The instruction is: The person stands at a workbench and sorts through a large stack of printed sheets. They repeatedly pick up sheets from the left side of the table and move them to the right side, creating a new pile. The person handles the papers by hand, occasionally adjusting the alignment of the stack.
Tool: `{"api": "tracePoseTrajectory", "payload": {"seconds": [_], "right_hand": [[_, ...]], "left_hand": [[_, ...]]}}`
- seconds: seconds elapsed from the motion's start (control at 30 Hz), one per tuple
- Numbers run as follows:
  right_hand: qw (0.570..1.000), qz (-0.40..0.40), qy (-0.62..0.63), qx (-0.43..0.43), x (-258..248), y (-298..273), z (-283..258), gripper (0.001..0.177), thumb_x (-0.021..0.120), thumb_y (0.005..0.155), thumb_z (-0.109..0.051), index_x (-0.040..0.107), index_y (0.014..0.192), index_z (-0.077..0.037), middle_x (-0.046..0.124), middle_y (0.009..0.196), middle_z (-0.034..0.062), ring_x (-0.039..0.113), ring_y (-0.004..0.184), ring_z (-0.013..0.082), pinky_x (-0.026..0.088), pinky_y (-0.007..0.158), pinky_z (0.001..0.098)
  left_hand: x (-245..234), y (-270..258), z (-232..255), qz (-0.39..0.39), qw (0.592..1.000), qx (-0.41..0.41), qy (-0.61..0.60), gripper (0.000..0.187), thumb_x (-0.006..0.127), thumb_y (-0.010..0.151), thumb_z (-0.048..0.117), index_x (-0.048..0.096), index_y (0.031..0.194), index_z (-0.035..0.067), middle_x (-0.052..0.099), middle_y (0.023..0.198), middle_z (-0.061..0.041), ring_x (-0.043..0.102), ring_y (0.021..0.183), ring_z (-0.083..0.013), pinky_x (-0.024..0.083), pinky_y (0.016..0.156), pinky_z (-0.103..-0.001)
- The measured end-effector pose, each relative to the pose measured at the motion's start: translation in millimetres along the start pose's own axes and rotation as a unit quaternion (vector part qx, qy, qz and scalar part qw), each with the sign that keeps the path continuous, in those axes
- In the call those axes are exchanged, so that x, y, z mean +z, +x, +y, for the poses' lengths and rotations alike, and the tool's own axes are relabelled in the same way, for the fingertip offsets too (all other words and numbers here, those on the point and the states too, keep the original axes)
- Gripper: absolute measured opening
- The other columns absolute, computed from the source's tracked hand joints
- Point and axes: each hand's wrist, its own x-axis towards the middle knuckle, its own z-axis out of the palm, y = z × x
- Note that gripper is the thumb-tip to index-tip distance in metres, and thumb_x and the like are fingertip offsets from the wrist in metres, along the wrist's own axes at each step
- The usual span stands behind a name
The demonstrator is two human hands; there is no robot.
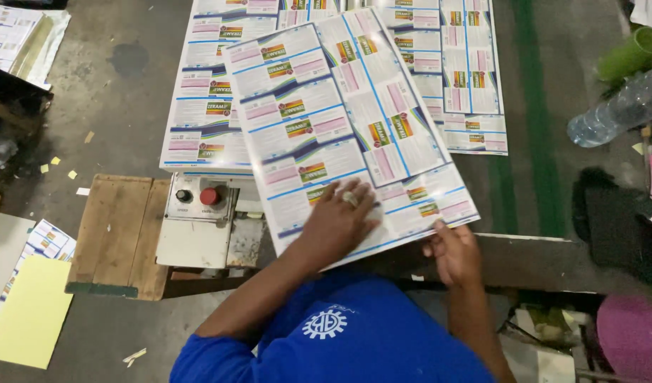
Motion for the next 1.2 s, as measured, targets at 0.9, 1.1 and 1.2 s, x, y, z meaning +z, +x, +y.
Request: {"api": "tracePoseTrajectory", "payload": {"seconds": [0.9, 1.1, 1.2], "right_hand": [[0.955, 0.266, -0.123, -0.05, -148.4, -77.4, 1.6, 0.019, 0.06, 0.107, -0.009, 0.063, 0.125, -0.005, 0.071, 0.101, 0.0044, 0.065, 0.076, 0.0124, 0.049, 0.056, 0.0266], [0.96, 0.25, -0.126, -0.032, -142.4, -38.4, 5.6, 0.022, 0.058, 0.106, -0.01, 0.061, 0.127, -0.005, 0.072, 0.103, 0.0056, 0.069, 0.079, 0.0158, 0.049, 0.053, 0.028], [0.961, 0.238, -0.137, -0.038, -139.0, 2.3, 3.0, 0.024, 0.057, 0.106, -0.011, 0.058, 0.128, -0.004, 0.072, 0.104, 0.0067, 0.071, 0.08, 0.0179, 0.048, 0.053, 0.0286]], "left_hand": [[-86.1, -19.5, -65.4, 0.145, 0.975, -0.1, 0.137, 0.014, 0.067, 0.102, 0.006, 0.069, 0.115, 0.002, 0.075, 0.11, -0.016, 0.074, 0.091, -0.0337, 0.058, 0.077, -0.044], [-60.2, -28.9, -57.1, 0.134, 0.98, -0.117, 0.091, 0.015, 0.07, 0.097, 0.01, 0.07, 0.112, 0.004, 0.076, 0.107, -0.015, 0.073, 0.084, -0.0345, 0.057, 0.072, -0.043], [-48.7, -28.9, -51.0, 0.114, 0.984, -0.127, 0.058, 0.014, 0.07, 0.097, 0.01, 0.07, 0.11, 0.006, 0.076, 0.104, -0.015, 0.072, 0.082, -0.0346, 0.057, 0.071, -0.044]]}}
